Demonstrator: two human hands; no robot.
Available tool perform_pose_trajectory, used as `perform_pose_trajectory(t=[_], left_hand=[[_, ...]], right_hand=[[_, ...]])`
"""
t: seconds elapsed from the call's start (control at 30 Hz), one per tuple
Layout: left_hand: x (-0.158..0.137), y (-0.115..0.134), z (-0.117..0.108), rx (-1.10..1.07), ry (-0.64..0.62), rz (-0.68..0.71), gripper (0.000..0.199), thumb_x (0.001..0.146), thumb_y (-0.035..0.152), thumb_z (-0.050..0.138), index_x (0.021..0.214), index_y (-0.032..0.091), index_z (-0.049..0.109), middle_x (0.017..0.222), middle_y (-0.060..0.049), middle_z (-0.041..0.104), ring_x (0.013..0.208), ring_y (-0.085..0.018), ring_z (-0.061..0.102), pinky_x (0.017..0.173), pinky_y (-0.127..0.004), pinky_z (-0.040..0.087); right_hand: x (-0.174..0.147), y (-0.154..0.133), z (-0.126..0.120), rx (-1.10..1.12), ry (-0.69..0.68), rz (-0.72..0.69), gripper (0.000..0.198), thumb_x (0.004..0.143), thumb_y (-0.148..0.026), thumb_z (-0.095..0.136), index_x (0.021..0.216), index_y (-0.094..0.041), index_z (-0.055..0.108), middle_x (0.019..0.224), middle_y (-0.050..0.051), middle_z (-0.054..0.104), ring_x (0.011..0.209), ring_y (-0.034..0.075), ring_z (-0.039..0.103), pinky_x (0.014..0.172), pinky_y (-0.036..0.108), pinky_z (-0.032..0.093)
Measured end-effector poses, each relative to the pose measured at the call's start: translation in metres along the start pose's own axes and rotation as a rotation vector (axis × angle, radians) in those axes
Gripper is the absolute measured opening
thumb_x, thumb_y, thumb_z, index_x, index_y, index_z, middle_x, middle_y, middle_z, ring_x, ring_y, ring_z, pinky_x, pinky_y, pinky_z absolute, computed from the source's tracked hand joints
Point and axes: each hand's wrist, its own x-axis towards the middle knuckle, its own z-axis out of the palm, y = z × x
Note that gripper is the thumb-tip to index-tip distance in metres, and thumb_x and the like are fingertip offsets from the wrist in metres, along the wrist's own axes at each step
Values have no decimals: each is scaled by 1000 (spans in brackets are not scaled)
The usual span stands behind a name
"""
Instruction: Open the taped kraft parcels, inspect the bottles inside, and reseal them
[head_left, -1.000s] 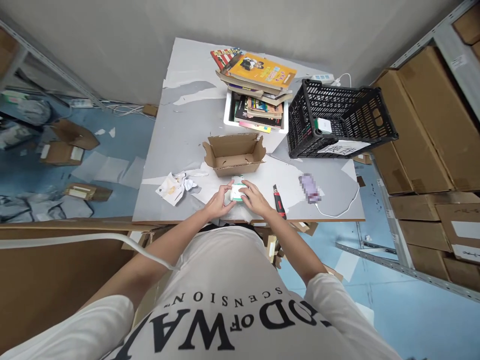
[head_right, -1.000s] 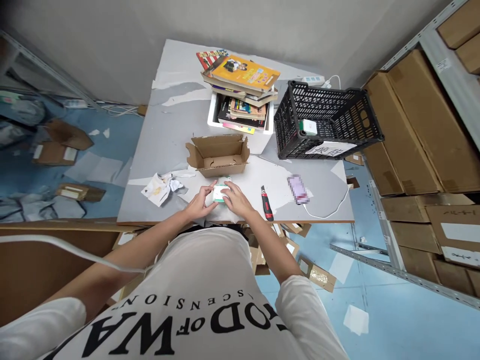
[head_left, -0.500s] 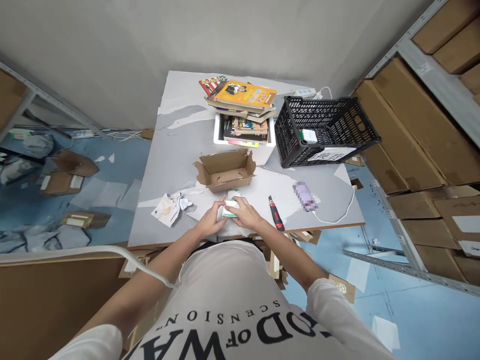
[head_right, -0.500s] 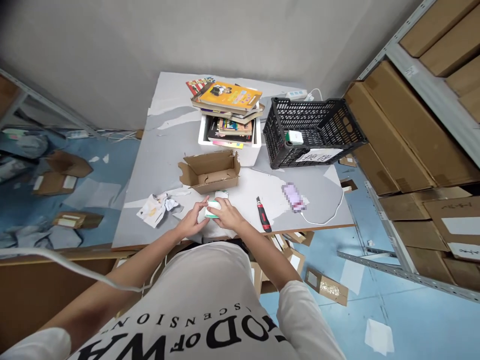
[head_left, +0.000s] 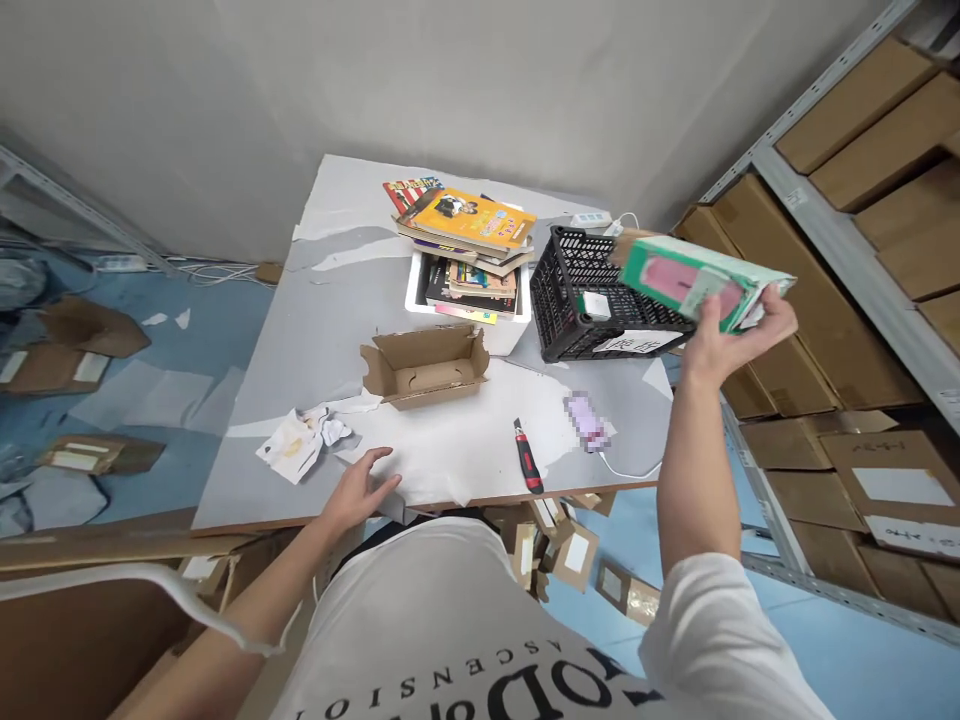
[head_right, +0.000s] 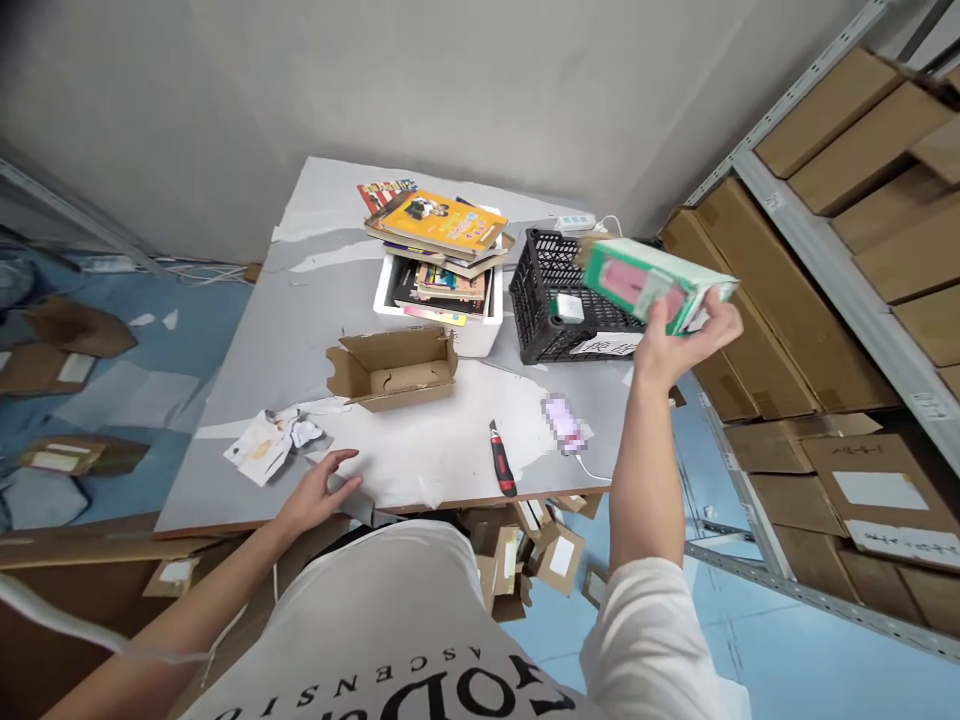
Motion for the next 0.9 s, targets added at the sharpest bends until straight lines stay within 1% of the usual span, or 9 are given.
perform_pose_trajectory(t=[0.07, 0.17, 0.23, 0.37, 0.43, 0.53, 0.67, 0.77, 0.9], left_hand=[[-4, -2, 0, 28, -45, -39, 60, 82, 59, 47, 124, 15, 48, 129, -14, 58, 74, -21, 65, 85, -42, 51], [-13, -7, 0, 29, -72, -82, 63, 81, 62, 48, 121, 14, 52, 126, -15, 60, 101, -28, 64, 85, -38, 52], [-21, -12, 1, 15, -79, -130, 64, 80, 62, 48, 120, 13, 54, 125, -15, 61, 114, -30, 59, 86, -36, 52], [-40, -21, 7, -7, -105, -222, 63, 78, 62, 51, 120, 15, 56, 122, -13, 64, 112, -30, 61, 85, -36, 53], [-46, -24, 11, -5, -119, -243, 62, 76, 62, 53, 117, 16, 58, 117, -13, 67, 111, -30, 62, 92, -38, 51], [-52, -25, 17, -18, -164, -277, 61, 74, 62, 53, 115, 17, 59, 116, -13, 68, 111, -31, 62, 98, -41, 46], [-51, -23, 25, -21, -208, -328, 60, 76, 61, 50, 115, 16, 59, 117, -15, 67, 111, -32, 62, 98, -42, 46], [-48, -25, 26, -14, -186, -317, 58, 75, 59, 50, 114, 17, 60, 114, -14, 68, 109, -32, 62, 97, -42, 46], [-44, -36, 15, 28, -123, -332, 59, 78, 59, 46, 116, 15, 59, 114, -15, 67, 106, -32, 64, 94, -42, 48]], right_hand=[[26, 33, 26, -117, 75, 71, 49, 79, -32, 62, 121, -12, 45, 121, 16, 31, 122, 28, 38, 106, 49, 31], [24, 71, 69, -244, 3, 238, 38, 79, -25, 58, 114, -13, 50, 117, 15, 34, 113, 26, 45, 102, 44, 35], [8, 86, 95, -309, -115, 303, 41, 76, -24, 61, 114, -14, 52, 117, 13, 36, 111, 26, 48, 100, 43, 37], [-24, 100, 136, -424, -430, 324, 46, 73, -38, 64, 114, -18, 55, 118, 12, 41, 105, 27, 53, 99, 50, 35], [-30, 105, 151, -491, -600, 300, 37, 79, -41, 57, 109, -20, 59, 114, 12, 46, 106, 28, 52, 101, 56, 30], [-31, 115, 162, -547, -794, 275, 29, 86, -34, 43, 103, -21, 62, 106, 11, 52, 112, 28, 48, 102, 59, 25], [-31, 123, 162, -549, -897, 293, 37, 85, -42, 43, 111, -22, 60, 113, 13, 54, 119, 29, 45, 105, 62, 20], [-41, 123, 157, -496, -840, 309, 47, 86, -48, 40, 122, -23, 55, 129, 16, 49, 128, 31, 40, 107, 63, 14], [-59, 127, 147, -397, -677, 251, 59, 89, -49, 35, 139, -17, 40, 149, 22, 27, 140, 34, 25, 110, 61, 14]])
